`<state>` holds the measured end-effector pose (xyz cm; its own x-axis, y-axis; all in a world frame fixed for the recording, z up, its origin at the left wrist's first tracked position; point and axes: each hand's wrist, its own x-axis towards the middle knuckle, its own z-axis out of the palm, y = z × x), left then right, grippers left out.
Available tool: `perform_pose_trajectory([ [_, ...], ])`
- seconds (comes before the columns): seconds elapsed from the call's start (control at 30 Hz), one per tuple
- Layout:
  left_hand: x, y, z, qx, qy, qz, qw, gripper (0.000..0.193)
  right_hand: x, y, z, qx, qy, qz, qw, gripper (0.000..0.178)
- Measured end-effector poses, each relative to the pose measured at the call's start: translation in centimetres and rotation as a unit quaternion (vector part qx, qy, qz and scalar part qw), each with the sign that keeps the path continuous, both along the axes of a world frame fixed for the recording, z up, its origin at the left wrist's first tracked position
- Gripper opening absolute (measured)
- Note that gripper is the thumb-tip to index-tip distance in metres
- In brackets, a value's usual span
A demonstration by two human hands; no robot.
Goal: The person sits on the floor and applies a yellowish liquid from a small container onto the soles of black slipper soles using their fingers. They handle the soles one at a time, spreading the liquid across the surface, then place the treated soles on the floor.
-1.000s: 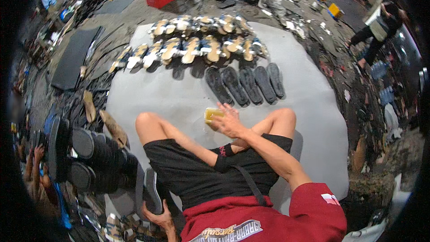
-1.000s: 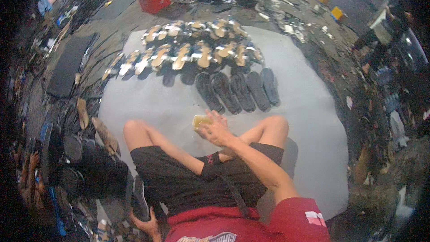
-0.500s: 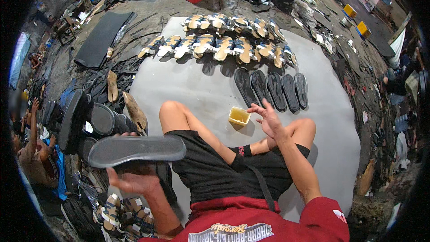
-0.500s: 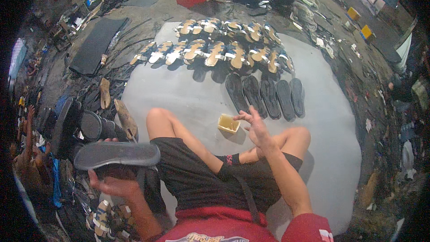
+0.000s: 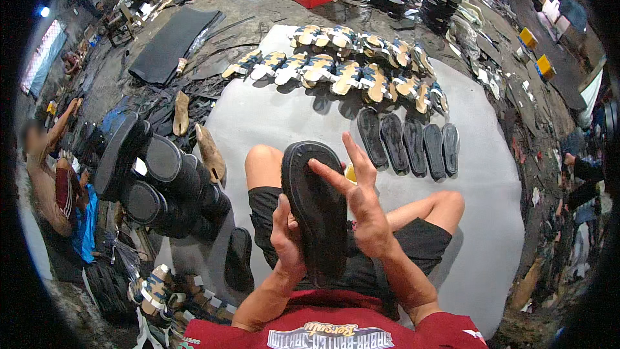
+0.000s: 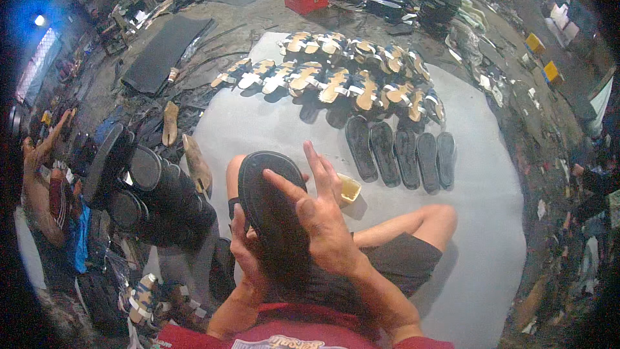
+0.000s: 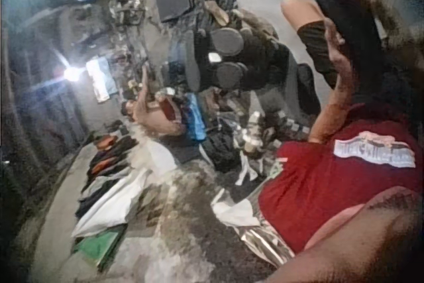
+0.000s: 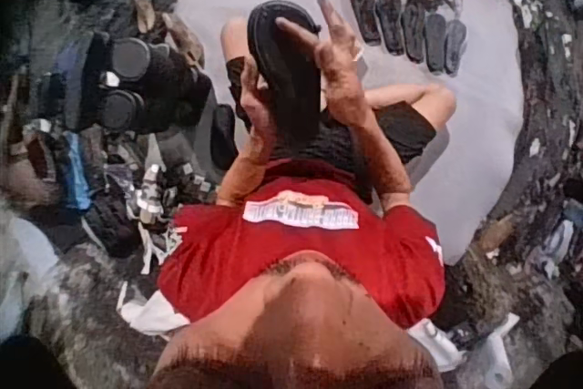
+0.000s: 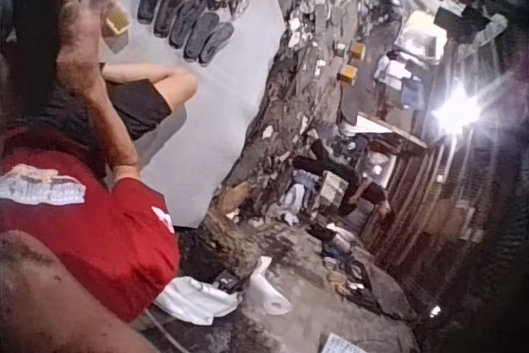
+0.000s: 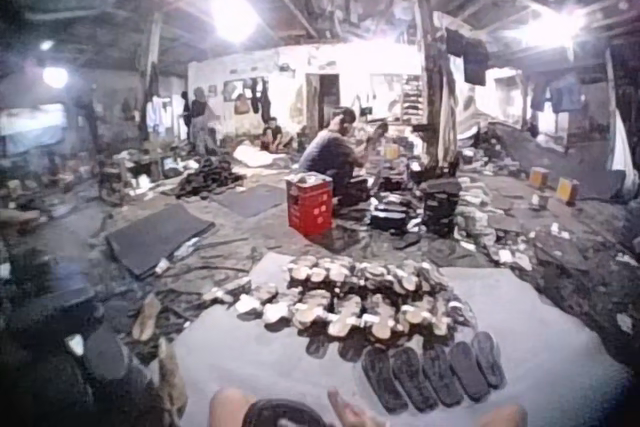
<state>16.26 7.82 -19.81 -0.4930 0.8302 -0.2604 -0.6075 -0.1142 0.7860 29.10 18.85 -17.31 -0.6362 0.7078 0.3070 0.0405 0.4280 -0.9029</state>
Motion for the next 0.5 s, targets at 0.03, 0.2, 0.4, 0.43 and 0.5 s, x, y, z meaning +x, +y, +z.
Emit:
perform_pose_trajectory([
  [0.03,-0.1,-0.1,-1.3,-0.006,0.017,0.033,0.999,0.064,-0.3,-0.7,-0.2,0.055,-0.085,-0.033,0.994,0.058],
  [0.2,0.4,0.2,-4.7,0.116,0.077,-0.020,0.990,0.081,-1.3,-4.6,-1.5,0.048,-0.105,-0.066,0.991,0.069],
  [0.4,0.5,0.5,-2.5,0.090,0.078,-0.059,0.991,0.079,-0.8,-5.7,0.5,0.019,-0.103,-0.047,0.993,0.087],
  [0.43,0.5,0.5,-2.4,0.086,0.077,-0.061,0.992,0.078,-0.9,-5.6,0.5,0.029,-0.110,-0.049,0.992,0.087],
  [0.5,0.5,0.4,-2.2,0.079,0.080,-0.062,0.992,0.078,-1.1,-5.5,0.5,0.051,-0.126,-0.050,0.989,0.088],
])
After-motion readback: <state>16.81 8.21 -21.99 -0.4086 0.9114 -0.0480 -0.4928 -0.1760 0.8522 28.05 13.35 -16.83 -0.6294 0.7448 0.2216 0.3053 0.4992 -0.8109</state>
